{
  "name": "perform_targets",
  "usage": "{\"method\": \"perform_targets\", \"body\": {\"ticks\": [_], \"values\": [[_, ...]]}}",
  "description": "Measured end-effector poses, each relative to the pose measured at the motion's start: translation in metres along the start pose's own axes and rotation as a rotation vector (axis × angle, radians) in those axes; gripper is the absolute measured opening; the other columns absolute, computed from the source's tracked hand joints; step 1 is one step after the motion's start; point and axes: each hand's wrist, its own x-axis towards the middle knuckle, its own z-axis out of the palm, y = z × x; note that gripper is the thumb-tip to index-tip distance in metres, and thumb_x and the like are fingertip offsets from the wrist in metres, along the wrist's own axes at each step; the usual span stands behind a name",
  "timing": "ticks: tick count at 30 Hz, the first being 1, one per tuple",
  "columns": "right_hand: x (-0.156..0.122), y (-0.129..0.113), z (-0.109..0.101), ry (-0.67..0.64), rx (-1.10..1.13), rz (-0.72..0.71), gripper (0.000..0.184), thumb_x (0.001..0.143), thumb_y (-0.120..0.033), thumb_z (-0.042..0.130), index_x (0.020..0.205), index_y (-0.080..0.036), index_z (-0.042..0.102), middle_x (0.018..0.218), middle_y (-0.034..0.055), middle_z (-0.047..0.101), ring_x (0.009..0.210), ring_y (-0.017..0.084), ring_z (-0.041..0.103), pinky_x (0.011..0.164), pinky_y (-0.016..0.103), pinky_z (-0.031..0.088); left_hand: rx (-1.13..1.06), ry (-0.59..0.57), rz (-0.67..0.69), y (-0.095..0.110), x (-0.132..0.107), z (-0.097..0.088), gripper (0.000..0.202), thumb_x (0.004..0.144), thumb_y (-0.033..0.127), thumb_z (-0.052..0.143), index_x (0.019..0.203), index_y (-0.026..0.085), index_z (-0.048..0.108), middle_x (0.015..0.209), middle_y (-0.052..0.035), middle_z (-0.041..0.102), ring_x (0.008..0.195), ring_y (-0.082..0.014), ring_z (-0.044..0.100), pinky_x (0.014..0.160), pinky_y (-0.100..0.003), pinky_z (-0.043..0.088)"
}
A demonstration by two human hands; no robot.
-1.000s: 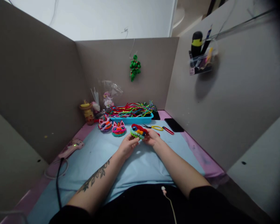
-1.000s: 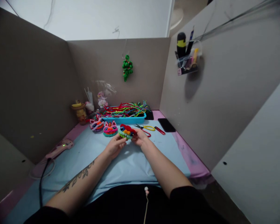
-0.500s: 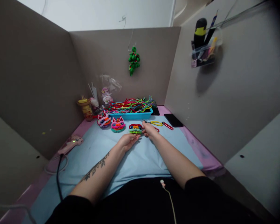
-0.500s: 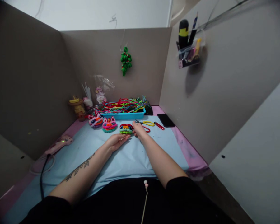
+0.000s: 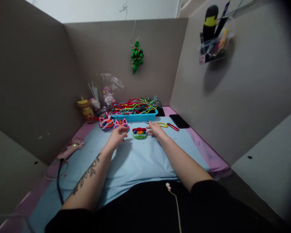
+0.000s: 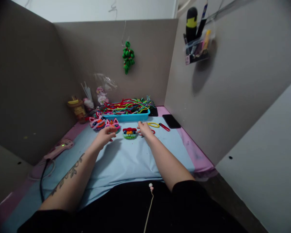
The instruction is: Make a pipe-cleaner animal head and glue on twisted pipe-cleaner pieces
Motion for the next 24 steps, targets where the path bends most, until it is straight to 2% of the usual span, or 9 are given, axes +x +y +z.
{"method": "perform_targets", "body": {"ticks": [3, 6, 10, 13, 16, 18, 19, 22, 24], "values": [[-0.002, 0.0, 0.0, -0.004, -0.031, -0.024, 0.033, 0.086, -0.05, 0.046, 0.091, -0.017, 0.045, 0.091, 0.0063, 0.062, 0.049, 0.005, 0.052, 0.037, 0.015, 0.036, 0.368, 0.02, 0.171, -0.007, 0.019, 0.005, 0.042, 0.063, 0.009, 0.06, 0.104, 0.013, 0.064, 0.104, -0.0101, 0.067, 0.091, -0.0229, 0.064, 0.08, -0.033, 0.051], [-0.007, -0.003, 0.002, -0.008, -0.034, -0.03, 0.03, 0.085, -0.047, 0.048, 0.092, -0.018, 0.045, 0.094, 0.0067, 0.061, 0.052, 0.007, 0.054, 0.039, 0.017, 0.039, 0.481, 0.001, 0.222, -0.018, 0.029, 0.016, 0.05, 0.065, 0.009, 0.06, 0.114, 0.013, 0.06, 0.11, -0.0115, 0.065, 0.093, -0.0224, 0.063, 0.086, -0.034, 0.048], [-0.012, -0.005, 0.006, -0.073, 0.062, 0.0, 0.024, 0.086, -0.042, 0.048, 0.088, -0.018, 0.044, 0.094, 0.0067, 0.059, 0.054, 0.007, 0.054, 0.045, 0.018, 0.044, 0.412, -0.019, 0.235, -0.037, 0.031, 0.025, 0.059, 0.062, 0.012, 0.063, 0.121, 0.014, 0.054, 0.116, -0.0107, 0.062, 0.093, -0.0203, 0.063, 0.082, -0.03, 0.05], [-0.012, -0.003, 0.01, -0.135, 0.099, -0.012, 0.021, 0.086, -0.039, 0.048, 0.085, -0.019, 0.043, 0.091, 0.0049, 0.058, 0.058, 0.007, 0.055, 0.049, 0.019, 0.044, 0.368, -0.007, 0.257, -0.046, 0.032, 0.024, 0.058, 0.062, 0.011, 0.063, 0.119, 0.013, 0.055, 0.114, -0.0102, 0.063, 0.093, -0.0202, 0.063, 0.08, -0.029, 0.051], [-0.01, 0.0, 0.009, -0.018, -0.046, -0.092, 0.02, 0.085, -0.039, 0.047, 0.081, -0.02, 0.043, 0.08, 0.0009, 0.057, 0.057, 0.009, 0.051, 0.046, 0.018, 0.039, 0.362, 0.009, 0.273, -0.045, 0.031, 0.02, 0.057, 0.062, 0.011, 0.063, 0.119, 0.013, 0.055, 0.111, -0.0107, 0.064, 0.091, -0.0204, 0.064, 0.079, -0.03, 0.051], [-0.01, 0.001, 0.007, 0.073, -0.163, -0.18, 0.018, 0.083, -0.037, 0.046, 0.079, -0.02, 0.045, 0.069, -0.0021, 0.053, 0.053, 0.009, 0.046, 0.045, 0.018, 0.035, 0.352, 0.058, 0.301, -0.039, 0.028, 0.017, 0.054, 0.062, 0.011, 0.063, 0.116, 0.013, 0.057, 0.111, -0.0116, 0.064, 0.091, -0.0212, 0.063, 0.079, -0.031, 0.051], [-0.01, 0.001, 0.006, 0.075, -0.194, -0.223, 0.016, 0.082, -0.035, 0.045, 0.079, -0.02, 0.046, 0.065, -0.0032, 0.052, 0.051, 0.009, 0.044, 0.044, 0.019, 0.033, 0.332, 0.094, 0.323, -0.036, 0.026, 0.016, 0.05, 0.064, 0.013, 0.063, 0.113, 0.012, 0.059, 0.109, -0.012, 0.064, 0.091, -0.0213, 0.063, 0.079, -0.032, 0.051], [-0.018, -0.001, 0.006, -0.071, -0.182, -0.315, 0.017, 0.079, -0.027, 0.041, 0.087, -0.02, 0.054, 0.064, -0.0039, 0.052, 0.048, 0.009, 0.04, 0.043, 0.02, 0.031, 0.185, 0.168, 0.379, -0.025, 0.018, 0.017, 0.032, 0.07, 0.023, 0.062, 0.101, 0.012, 0.065, 0.101, -0.0116, 0.067, 0.085, -0.0197, 0.064, 0.078, -0.032, 0.051], [-0.027, -0.003, 0.01, -0.158, -0.158, -0.382, 0.024, 0.076, -0.023, 0.04, 0.09, -0.019, 0.059, 0.066, -0.003, 0.054, 0.049, 0.009, 0.041, 0.045, 0.02, 0.032, 0.059, 0.141, 0.37, -0.018, 0.012, 0.02, 0.031, 0.072, 0.031, 0.062, 0.096, 0.012, 0.066, 0.092, -0.0104, 0.069, 0.081, -0.0189, 0.064, 0.075, -0.031, 0.052]]}}
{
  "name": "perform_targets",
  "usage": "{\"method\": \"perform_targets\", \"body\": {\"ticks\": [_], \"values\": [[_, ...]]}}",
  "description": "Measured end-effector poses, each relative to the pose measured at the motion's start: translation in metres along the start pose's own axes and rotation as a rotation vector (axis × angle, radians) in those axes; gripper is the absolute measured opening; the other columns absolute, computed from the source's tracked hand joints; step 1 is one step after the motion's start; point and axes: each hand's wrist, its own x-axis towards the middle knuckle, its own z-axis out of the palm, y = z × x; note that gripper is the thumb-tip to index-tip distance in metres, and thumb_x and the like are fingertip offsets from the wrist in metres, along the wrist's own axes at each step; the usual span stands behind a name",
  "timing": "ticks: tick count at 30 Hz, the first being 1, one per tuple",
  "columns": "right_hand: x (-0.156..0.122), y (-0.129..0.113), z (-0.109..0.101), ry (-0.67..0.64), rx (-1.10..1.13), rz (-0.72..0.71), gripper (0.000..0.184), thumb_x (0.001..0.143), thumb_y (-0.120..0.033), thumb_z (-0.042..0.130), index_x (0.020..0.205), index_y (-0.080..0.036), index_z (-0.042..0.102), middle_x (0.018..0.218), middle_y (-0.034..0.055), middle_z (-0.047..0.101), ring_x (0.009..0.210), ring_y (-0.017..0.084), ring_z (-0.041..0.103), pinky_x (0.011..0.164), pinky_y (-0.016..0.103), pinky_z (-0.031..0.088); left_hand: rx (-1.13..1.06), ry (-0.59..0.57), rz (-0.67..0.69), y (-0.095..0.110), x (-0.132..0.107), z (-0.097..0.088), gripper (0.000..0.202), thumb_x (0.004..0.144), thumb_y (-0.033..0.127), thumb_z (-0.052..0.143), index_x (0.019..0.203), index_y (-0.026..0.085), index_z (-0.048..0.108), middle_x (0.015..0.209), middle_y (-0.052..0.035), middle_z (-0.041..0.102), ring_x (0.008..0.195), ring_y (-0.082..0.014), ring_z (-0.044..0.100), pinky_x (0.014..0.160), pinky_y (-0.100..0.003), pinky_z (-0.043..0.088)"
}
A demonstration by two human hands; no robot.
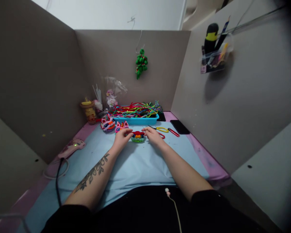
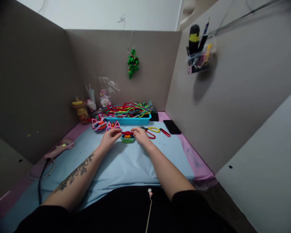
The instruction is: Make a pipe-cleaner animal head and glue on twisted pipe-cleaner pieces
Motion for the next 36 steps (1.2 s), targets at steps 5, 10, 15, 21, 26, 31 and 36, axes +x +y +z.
{"method": "perform_targets", "body": {"ticks": [5, 10, 15, 21, 26, 31, 36], "values": [[-0.013, -0.012, 0.013, -0.072, 0.027, -0.171, 0.023, 0.075, -0.024, 0.046, 0.086, -0.015, 0.064, 0.068, -0.0004, 0.057, 0.06, 0.011, 0.049, 0.056, 0.022, 0.038, -0.279, -0.089, -0.101, 0.012, -0.008, 0.007, 0.042, 0.069, 0.039, 0.067, 0.102, 0.012, 0.066, 0.091, -0.0097, 0.07, 0.077, -0.0184, 0.064, 0.066, -0.027, 0.051], [-0.017, -0.015, 0.021, -0.111, 0.052, -0.153, 0.018, 0.075, -0.026, 0.05, 0.081, -0.014, 0.063, 0.061, -0.0018, 0.054, 0.057, 0.01, 0.048, 0.056, 0.023, 0.038, -0.4, -0.065, -0.161, 0.018, -0.011, 0.008, 0.037, 0.064, 0.04, 0.071, 0.089, 0.012, 0.068, 0.081, -0.008, 0.07, 0.07, -0.0164, 0.063, 0.059, -0.024, 0.048], [-0.02, -0.018, 0.025, -0.128, 0.019, -0.161, 0.019, 0.076, -0.029, 0.052, 0.08, -0.014, 0.063, 0.06, -0.0023, 0.053, 0.054, 0.009, 0.045, 0.054, 0.022, 0.036, -0.358, -0.05, -0.146, 0.018, -0.01, 0.008, 0.03, 0.063, 0.039, 0.071, 0.077, 0.013, 0.065, 0.071, -0.0037, 0.066, 0.063, -0.0131, 0.059, 0.057, -0.023, 0.046], [-0.027, -0.026, 0.024, -0.068, -0.004, -0.134, 0.016, 0.075, -0.03, 0.055, 0.077, -0.015, 0.061, 0.062, -0.0018, 0.055, 0.055, 0.01, 0.046, 0.055, 0.023, 0.037, -0.241, -0.015, -0.139, 0.024, -0.012, -0.001, 0.027, 0.069, 0.039, 0.066, 0.078, 0.014, 0.064, 0.073, -0.0036, 0.065, 0.066, -0.0135, 0.059, 0.058, -0.023, 0.046], [-0.031, -0.027, 0.022, -0.095, -0.045, -0.12, 0.013, 0.077, -0.028, 0.053, 0.079, -0.017, 0.061, 0.07, 0.0003, 0.06, 0.063, 0.012, 0.051, 0.06, 0.024, 0.04, -0.133, -0.03, -0.141, 0.028, -0.018, -0.01, 0.023, 0.073, 0.038, 0.06, 0.076, 0.015, 0.063, 0.076, -0.0042, 0.065, 0.069, -0.0141, 0.059, 0.058, -0.022, 0.046], [-0.035, -0.042, 0.014, -0.24, -0.074, -0.095, 0.011, 0.078, -0.025, 0.052, 0.072, -0.019, 0.058, 0.065, -0.0008, 0.056, 0.061, 0.012, 0.049, 0.057, 0.022, 0.038, -0.009, -0.027, -0.067, 0.057, -0.023, -0.037, 0.016, 0.073, 0.032, 0.061, 0.064, 0.019, 0.063, 0.069, -0.0029, 0.062, 0.068, -0.0149, 0.057, 0.056, -0.023, 0.045], [-0.017, -0.034, -0.009, -0.202, 0.006, 0.064, 0.014, 0.076, -0.033, 0.053, 0.075, -0.019, 0.058, 0.063, 0.0, 0.055, 0.059, 0.013, 0.05, 0.055, 0.023, 0.038, 0.063, 0.095, -0.021, 0.105, 0.025, -0.058, 0.018, 0.077, 0.034, 0.056, 0.065, 0.021, 0.061, 0.069, -0.0022, 0.061, 0.065, -0.0154, 0.055, 0.058, -0.026, 0.045]]}}
